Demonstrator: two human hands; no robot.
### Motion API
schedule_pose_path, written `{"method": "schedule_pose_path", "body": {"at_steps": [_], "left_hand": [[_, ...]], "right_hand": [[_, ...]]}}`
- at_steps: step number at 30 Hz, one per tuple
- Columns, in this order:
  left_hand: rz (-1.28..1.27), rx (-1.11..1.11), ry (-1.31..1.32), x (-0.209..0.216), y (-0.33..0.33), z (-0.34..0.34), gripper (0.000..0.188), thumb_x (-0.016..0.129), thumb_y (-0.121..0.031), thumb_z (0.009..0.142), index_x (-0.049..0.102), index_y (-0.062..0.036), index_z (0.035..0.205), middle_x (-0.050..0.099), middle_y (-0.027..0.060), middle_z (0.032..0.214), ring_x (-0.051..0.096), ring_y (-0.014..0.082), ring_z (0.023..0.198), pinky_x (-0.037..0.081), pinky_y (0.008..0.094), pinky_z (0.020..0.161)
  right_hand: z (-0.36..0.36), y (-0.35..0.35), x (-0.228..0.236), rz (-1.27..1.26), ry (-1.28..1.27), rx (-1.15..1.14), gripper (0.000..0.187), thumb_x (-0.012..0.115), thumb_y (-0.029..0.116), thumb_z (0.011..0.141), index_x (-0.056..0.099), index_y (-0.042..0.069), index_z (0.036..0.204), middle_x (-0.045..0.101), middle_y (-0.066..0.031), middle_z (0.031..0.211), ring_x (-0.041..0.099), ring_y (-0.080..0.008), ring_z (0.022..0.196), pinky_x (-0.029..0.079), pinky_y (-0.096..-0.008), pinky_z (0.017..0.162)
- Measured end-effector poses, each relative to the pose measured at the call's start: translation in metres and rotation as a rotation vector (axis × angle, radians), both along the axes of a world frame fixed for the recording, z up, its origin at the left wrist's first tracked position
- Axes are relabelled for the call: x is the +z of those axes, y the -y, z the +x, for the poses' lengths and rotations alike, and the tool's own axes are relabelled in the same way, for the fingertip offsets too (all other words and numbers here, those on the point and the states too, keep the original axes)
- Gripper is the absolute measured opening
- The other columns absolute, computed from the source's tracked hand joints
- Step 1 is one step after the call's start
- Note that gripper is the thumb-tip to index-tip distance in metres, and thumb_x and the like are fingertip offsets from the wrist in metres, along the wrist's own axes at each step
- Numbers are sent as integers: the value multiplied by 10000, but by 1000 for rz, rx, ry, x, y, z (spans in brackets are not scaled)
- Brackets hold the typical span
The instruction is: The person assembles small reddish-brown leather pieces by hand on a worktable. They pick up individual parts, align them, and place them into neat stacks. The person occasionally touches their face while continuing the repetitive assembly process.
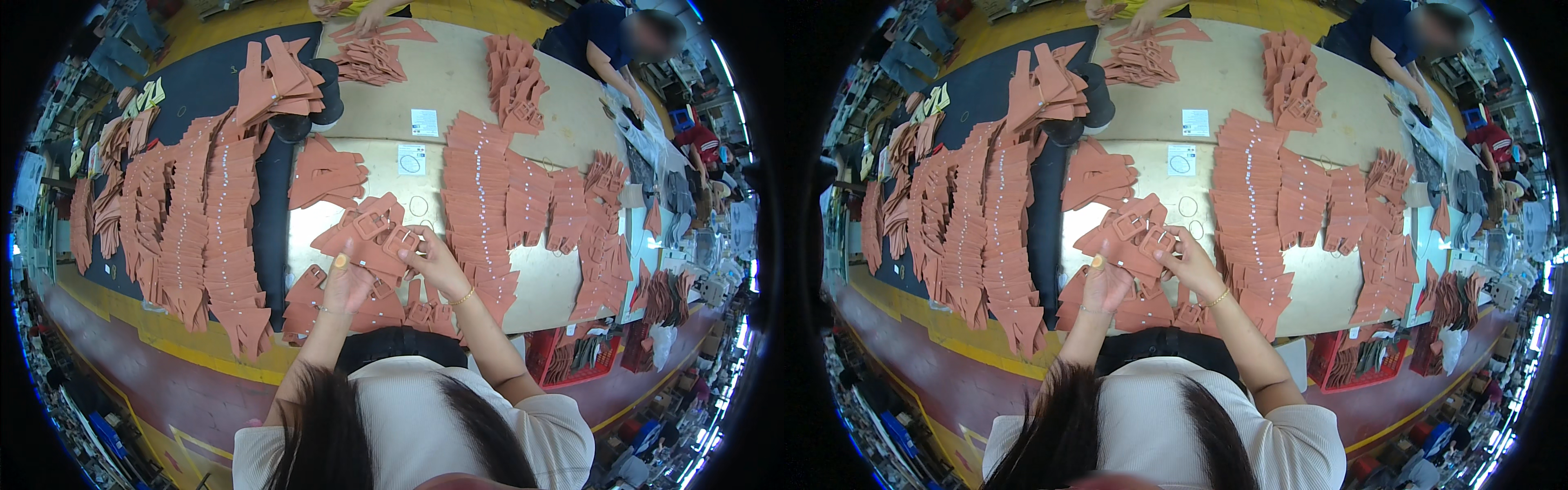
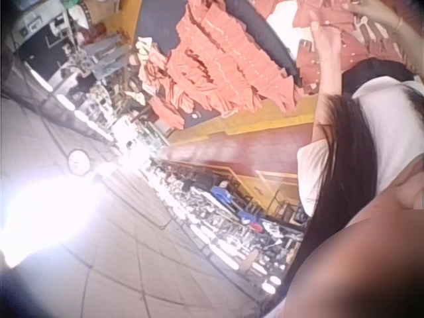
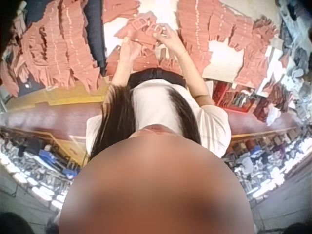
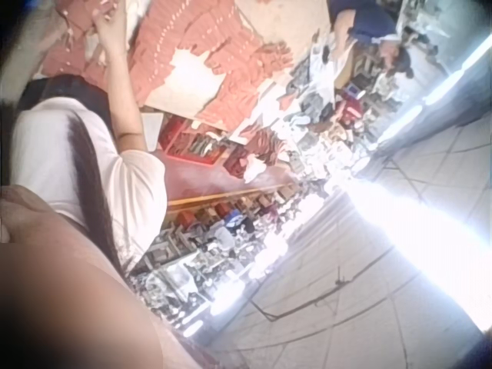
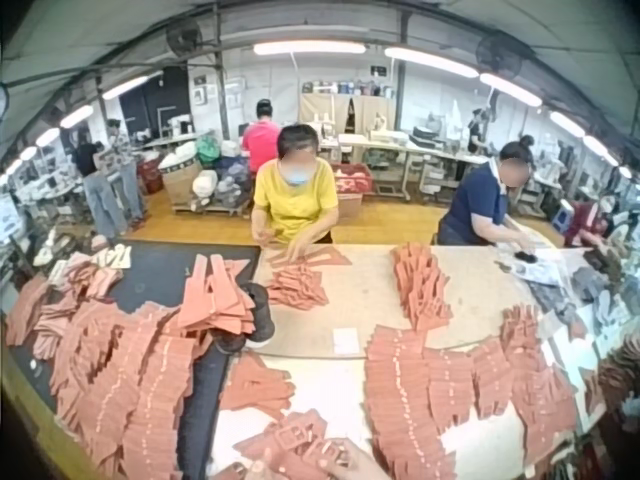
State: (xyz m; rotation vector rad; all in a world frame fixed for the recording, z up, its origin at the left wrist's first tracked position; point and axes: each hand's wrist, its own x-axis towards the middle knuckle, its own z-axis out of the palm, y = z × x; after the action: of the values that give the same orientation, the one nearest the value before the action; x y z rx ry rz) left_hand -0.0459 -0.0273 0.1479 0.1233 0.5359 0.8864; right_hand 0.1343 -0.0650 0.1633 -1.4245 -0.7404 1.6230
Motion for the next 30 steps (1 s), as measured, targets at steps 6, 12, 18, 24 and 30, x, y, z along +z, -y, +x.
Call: {"method": "schedule_pose_path", "body": {"at_steps": [6,12,18,24,30], "left_hand": [[21,33,-28,3,0,0,467,489,-190,977,348,-17,1387,451,155,1380,451,282,1274,384,463,1068],[18,39,-21,2,-1,3,446,499,-133,966,365,-22,1376,476,138,1353,474,266,1251,402,456,1053],[31,53,-86,3,-4,9,441,511,-87,950,380,-15,1366,475,135,1357,472,260,1254,392,450,1062],[89,68,-128,2,-16,16,447,500,-69,948,370,-10,1371,463,144,1370,444,268,1285,365,448,1091],[-1,158,-30,-13,-44,39,433,486,-47,936,383,5,1354,482,139,1346,461,259,1267,368,439,1095]], "right_hand": [[-2,1,0,5,-13,-7,495,632,108,893,386,-4,1308,619,-92,951,598,-112,729,509,-239,544],[-1,2,-1,27,-17,-36,495,631,95,889,389,-5,1310,622,-93,971,616,-119,762,523,-233,553],[0,-2,-5,27,-1,-51,500,634,86,884,392,-4,1312,632,-108,981,619,-121,771,531,-235,547],[1,2,-31,133,154,-169,548,675,163,874,364,12,1300,542,-58,946,597,-114,780,504,-237,591],[-25,19,-61,-91,-165,-161,625,653,272,899,323,17,1365,501,-85,1201,521,-189,1120,451,-337,907]]}}
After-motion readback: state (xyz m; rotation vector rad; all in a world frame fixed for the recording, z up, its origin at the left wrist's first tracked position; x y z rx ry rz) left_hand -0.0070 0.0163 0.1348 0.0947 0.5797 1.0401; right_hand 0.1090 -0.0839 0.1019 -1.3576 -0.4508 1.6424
